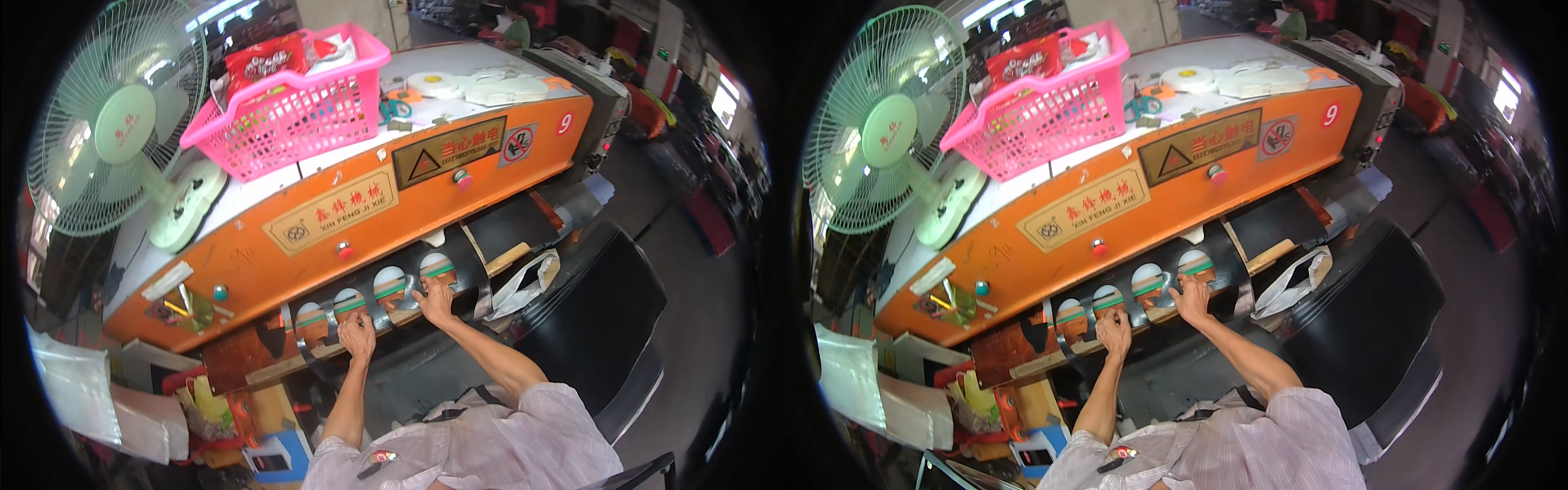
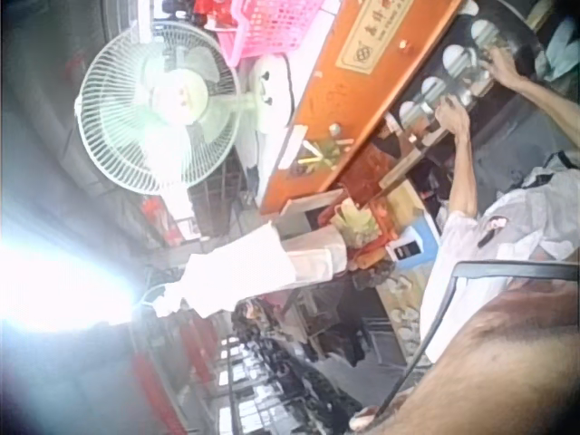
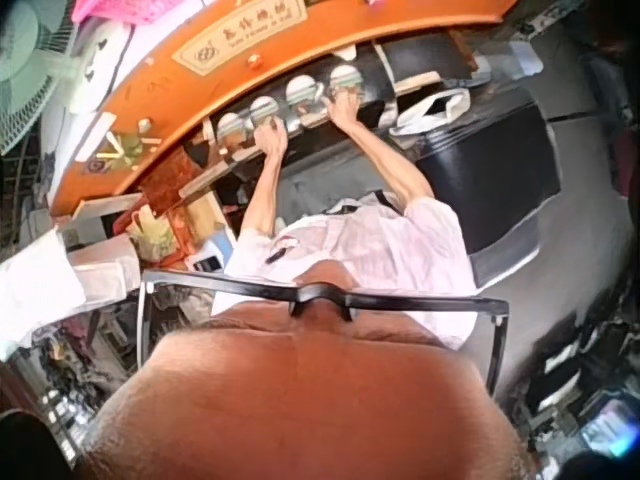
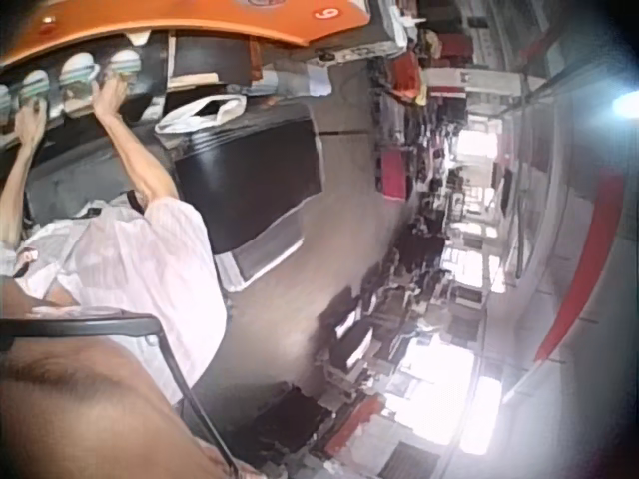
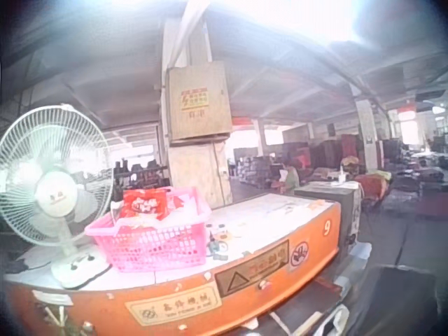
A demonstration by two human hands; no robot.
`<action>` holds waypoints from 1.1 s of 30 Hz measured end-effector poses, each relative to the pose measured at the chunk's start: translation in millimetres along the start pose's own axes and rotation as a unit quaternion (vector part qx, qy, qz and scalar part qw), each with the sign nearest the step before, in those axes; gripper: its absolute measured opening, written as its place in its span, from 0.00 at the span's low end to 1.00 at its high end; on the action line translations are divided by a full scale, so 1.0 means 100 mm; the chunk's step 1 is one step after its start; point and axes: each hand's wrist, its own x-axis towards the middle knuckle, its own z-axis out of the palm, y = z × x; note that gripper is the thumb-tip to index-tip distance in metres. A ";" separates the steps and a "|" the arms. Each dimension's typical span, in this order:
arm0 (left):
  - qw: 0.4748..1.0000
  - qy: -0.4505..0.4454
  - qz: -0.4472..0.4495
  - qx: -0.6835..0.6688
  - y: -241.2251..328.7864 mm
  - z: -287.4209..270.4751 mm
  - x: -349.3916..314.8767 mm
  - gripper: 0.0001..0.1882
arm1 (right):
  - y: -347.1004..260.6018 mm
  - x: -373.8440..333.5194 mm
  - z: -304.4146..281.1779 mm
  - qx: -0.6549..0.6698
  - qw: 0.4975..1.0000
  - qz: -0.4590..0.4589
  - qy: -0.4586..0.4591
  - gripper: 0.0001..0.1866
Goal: The person picks white shoe insole pieces from a wooden board and places them on a conveyor belt. They then apply black adhesive sheets to the insoles using a roller and press them down. The person repeats this process for multiple insoles, handling each one individually.
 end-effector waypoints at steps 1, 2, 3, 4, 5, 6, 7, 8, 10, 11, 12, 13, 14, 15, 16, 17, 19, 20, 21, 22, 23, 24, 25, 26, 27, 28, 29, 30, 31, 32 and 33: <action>1.000 -0.007 0.009 0.007 0.01 -0.04 -0.13 0.14 | 0.03 -0.15 -0.05 -0.016 1.000 -0.025 -0.004 0.24; 1.000 -0.018 0.020 0.012 0.00 -0.08 -0.25 0.14 | 0.04 -0.32 -0.11 -0.020 0.999 -0.047 -0.005 0.23; 0.999 -0.044 -0.010 -0.002 0.03 -0.14 -0.38 0.14 | 0.06 -0.49 -0.22 -0.007 0.998 -0.061 -0.032 0.22; 0.998 -0.052 -0.022 -0.027 0.07 -0.21 -0.52 0.13 | 0.04 -0.66 -0.32 -0.018 0.993 -0.113 -0.023 0.21; 0.998 -0.056 -0.009 0.013 0.10 -0.31 -0.66 0.13 | 0.04 -0.82 -0.47 -0.005 0.993 -0.105 -0.058 0.21; 0.996 -0.078 -0.033 -0.004 0.15 -0.41 -0.77 0.18 | 0.02 -0.95 -0.60 -0.026 0.991 -0.094 -0.088 0.21; 0.992 -0.113 -0.058 0.020 0.20 -0.53 -0.86 0.16 | 0.00 -1.04 -0.74 -0.010 0.989 -0.132 -0.068 0.20; 0.997 -0.037 -0.016 -0.060 0.29 -0.58 -0.89 0.11 | 0.00 -1.07 -0.90 -0.013 0.986 -0.135 -0.103 0.21; 0.977 -0.086 -0.181 -0.077 0.45 -0.72 -0.86 0.19 | -0.02 -0.97 -1.13 -0.020 0.989 -0.117 -0.090 0.27; 0.994 -0.070 -0.063 -0.058 0.55 -0.70 -0.78 0.22 | -0.02 -0.86 -1.21 -0.070 0.982 -0.173 -0.026 0.30; 0.997 -0.047 0.046 -0.039 0.66 -0.65 -0.69 0.25 | -0.02 -0.73 -1.26 -0.119 0.972 -0.200 0.025 0.34; 0.992 -0.083 0.079 -0.059 0.80 -0.51 -0.60 0.31 | -0.01 -0.63 -1.29 -0.135 0.970 -0.204 0.003 0.39; 0.986 -0.111 0.113 -0.059 0.94 -0.34 -0.49 0.36 | 0.01 -0.55 -1.31 -0.172 0.957 -0.233 0.012 0.40; 0.979 -0.142 0.126 -0.069 1.08 -0.17 -0.45 0.38 | 0.04 -0.51 -1.34 -0.204 0.951 -0.232 -0.029 0.40; 0.971 -0.180 0.105 -0.113 1.23 -0.01 -0.44 0.40 | 0.07 -0.49 -1.35 -0.218 0.939 -0.263 -0.044 0.40; 0.972 -0.194 0.100 -0.083 1.34 0.11 -0.51 0.41 | 0.12 -0.53 -1.36 -0.217 0.944 -0.239 -0.062 0.40; 0.975 -0.200 0.078 -0.062 1.48 0.23 -0.71 0.42 | 0.24 -0.69 -1.39 -0.202 0.951 -0.219 -0.088 0.37; 0.974 -0.214 0.046 -0.061 1.49 0.23 -0.85 0.42 | 0.30 -0.78 -1.41 -0.177 0.951 -0.247 -0.053 0.35; 0.967 -0.241 0.079 -0.009 1.48 0.19 -0.97 0.40 | 0.36 -0.85 -1.42 -0.162 0.954 -0.246 -0.046 0.34; 0.959 -0.264 0.098 0.035 1.48 0.17 -1.08 0.38 | 0.40 -0.92 -1.44 -0.140 0.961 -0.237 -0.040 0.33; 0.965 -0.229 0.125 0.008 1.46 0.17 -1.13 0.36 | 0.44 -0.95 -1.47 -0.125 0.963 -0.235 -0.038 0.31; 0.966 -0.231 0.114 0.002 1.46 0.16 -1.20 0.35 | 0.46 -0.97 -1.50 -0.100 0.971 -0.212 -0.052 0.30; 0.963 -0.233 0.128 0.034 1.45 0.15 -1.24 0.34 | 0.47 -0.94 -1.57 -0.073 0.976 -0.198 -0.060 0.29; 0.963 -0.225 0.139 0.059 1.45 0.15 -1.27 0.35 | 0.47 -0.91 -1.62 -0.027 0.980 -0.188 -0.053 0.29; 0.960 -0.231 0.138 0.077 1.47 0.16 -1.27 0.35 | 0.48 -0.84 -1.73 0.041 0.985 -0.142 -0.084 0.31; 0.961 -0.221 0.144 0.083 1.49 0.17 -1.27 0.35 | 0.47 -0.79 -1.83 0.130 0.983 -0.065 -0.113 0.31; 0.964 -0.210 0.142 0.075 1.51 0.17 -1.26 0.35 | 0.48 -0.72 -1.97 0.181 0.969 0.030 -0.168 0.28; 0.966 -0.206 0.136 0.073 1.53 0.17 -1.25 0.35 | 0.50 -0.66 -2.14 0.230 0.952 0.094 -0.178 0.25; 0.964 -0.222 0.123 0.074 1.55 0.16 -1.25 0.35 | 0.51 -0.60 -2.22 0.257 0.939 0.163 -0.158 0.24; 0.967 -0.210 0.126 0.075 1.56 0.16 -1.24 0.35 | 0.54 -0.58 -2.33 0.295 0.935 0.157 -0.120 0.23; 0.966 -0.218 0.120 0.075 1.56 0.14 -1.24 0.36 | 0.60 -0.55 -2.43 0.248 0.955 0.139 -0.086 0.23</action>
